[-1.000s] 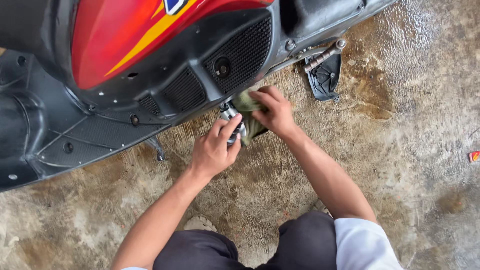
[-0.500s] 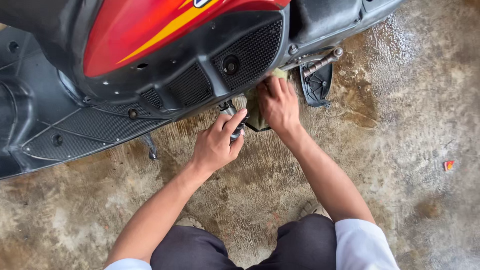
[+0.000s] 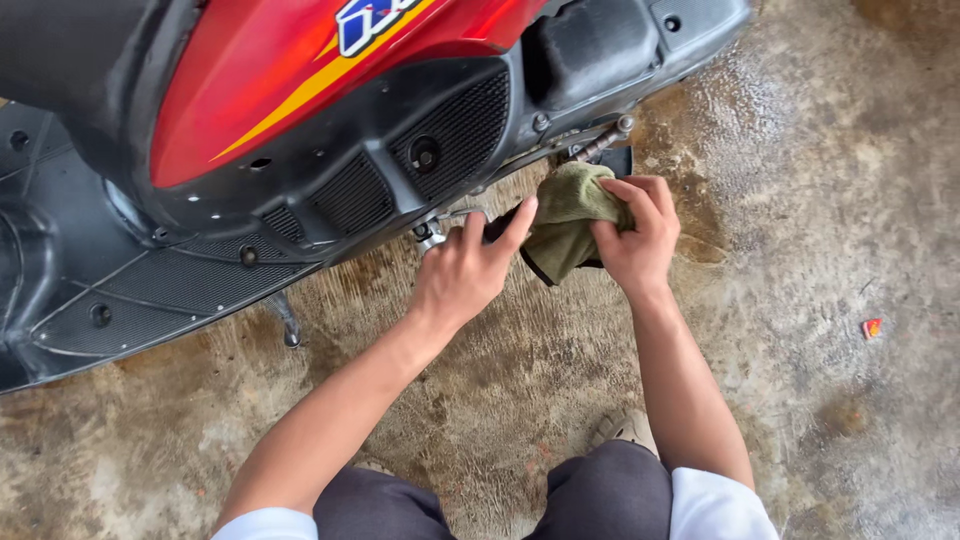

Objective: The person cleans a red and black motorcycle by spraying a cleaning solution from a bottle and wiping the surfaces with a cloth. They systematically clean the under-seat area, the side panels, the footrests, and the front fender.

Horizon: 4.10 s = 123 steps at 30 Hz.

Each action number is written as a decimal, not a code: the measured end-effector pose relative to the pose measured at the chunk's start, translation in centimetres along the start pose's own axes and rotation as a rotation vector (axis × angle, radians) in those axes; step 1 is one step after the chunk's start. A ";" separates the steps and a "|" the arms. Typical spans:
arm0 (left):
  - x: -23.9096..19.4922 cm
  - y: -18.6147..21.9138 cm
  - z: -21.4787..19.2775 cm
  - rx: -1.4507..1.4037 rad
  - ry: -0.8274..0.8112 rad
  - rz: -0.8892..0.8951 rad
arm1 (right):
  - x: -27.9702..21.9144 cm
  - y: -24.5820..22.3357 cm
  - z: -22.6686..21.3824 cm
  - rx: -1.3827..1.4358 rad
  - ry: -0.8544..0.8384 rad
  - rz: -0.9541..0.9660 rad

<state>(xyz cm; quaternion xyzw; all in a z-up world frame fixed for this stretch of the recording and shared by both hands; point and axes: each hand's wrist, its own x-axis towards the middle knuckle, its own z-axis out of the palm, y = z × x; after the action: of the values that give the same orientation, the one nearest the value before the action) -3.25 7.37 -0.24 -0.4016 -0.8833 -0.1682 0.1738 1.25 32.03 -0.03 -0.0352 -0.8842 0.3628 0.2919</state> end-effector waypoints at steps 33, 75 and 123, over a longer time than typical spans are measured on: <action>-3.3 -0.2 -2.7 -0.197 -0.090 -0.101 | 4.1 0.1 6.2 -0.279 0.062 -0.226; 4.6 1.5 -1.7 -0.459 -0.150 -0.258 | 6.5 6.6 3.5 -0.245 0.171 -0.182; 5.4 3.4 -2.6 -0.454 -0.103 -0.181 | 16.0 19.0 1.9 1.181 0.344 0.320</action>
<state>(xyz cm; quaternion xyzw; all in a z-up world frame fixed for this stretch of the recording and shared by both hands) -3.50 11.86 5.02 -0.3578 -0.8630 -0.3562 0.0180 -15.83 49.20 -5.86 -0.0578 -0.4594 0.8176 0.3421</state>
